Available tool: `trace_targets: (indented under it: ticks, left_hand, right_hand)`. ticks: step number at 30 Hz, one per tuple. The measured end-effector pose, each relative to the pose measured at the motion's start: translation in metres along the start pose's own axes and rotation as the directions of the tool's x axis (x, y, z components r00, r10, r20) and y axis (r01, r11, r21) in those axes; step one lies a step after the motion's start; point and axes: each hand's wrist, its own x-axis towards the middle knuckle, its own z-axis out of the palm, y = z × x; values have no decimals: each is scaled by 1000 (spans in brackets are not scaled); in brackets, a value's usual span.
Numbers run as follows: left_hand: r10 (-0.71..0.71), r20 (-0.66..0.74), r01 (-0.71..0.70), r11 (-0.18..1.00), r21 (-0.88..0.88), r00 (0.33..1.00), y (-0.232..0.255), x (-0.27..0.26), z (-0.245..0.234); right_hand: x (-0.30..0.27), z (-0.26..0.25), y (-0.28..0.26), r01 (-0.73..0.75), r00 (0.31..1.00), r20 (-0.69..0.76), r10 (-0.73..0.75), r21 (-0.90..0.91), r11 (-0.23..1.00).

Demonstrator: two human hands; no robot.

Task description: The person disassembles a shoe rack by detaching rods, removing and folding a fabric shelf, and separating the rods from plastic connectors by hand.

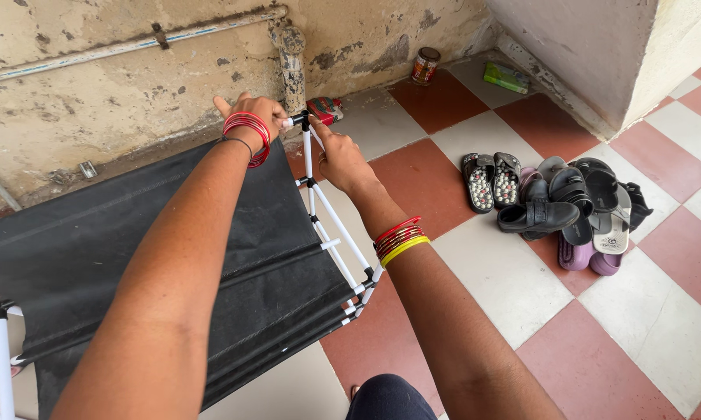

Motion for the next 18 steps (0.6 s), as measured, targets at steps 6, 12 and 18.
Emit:
trace_targets:
  ticks: [6,12,18]
  left_hand:
    - [108,-215,-80,987,138,971,18,-36,-14]
    - [228,-329,-127,945,301,916,22,-32,1]
    - [262,-355,-146,935,322,897,17,-33,11]
  right_hand:
    - [3,3,3,25,1000,-11,-25,-26,999]
    - [3,0,2,5,1000,15,-5,3,1000]
    - [2,-2,1,6,1000,14,-7,34,999]
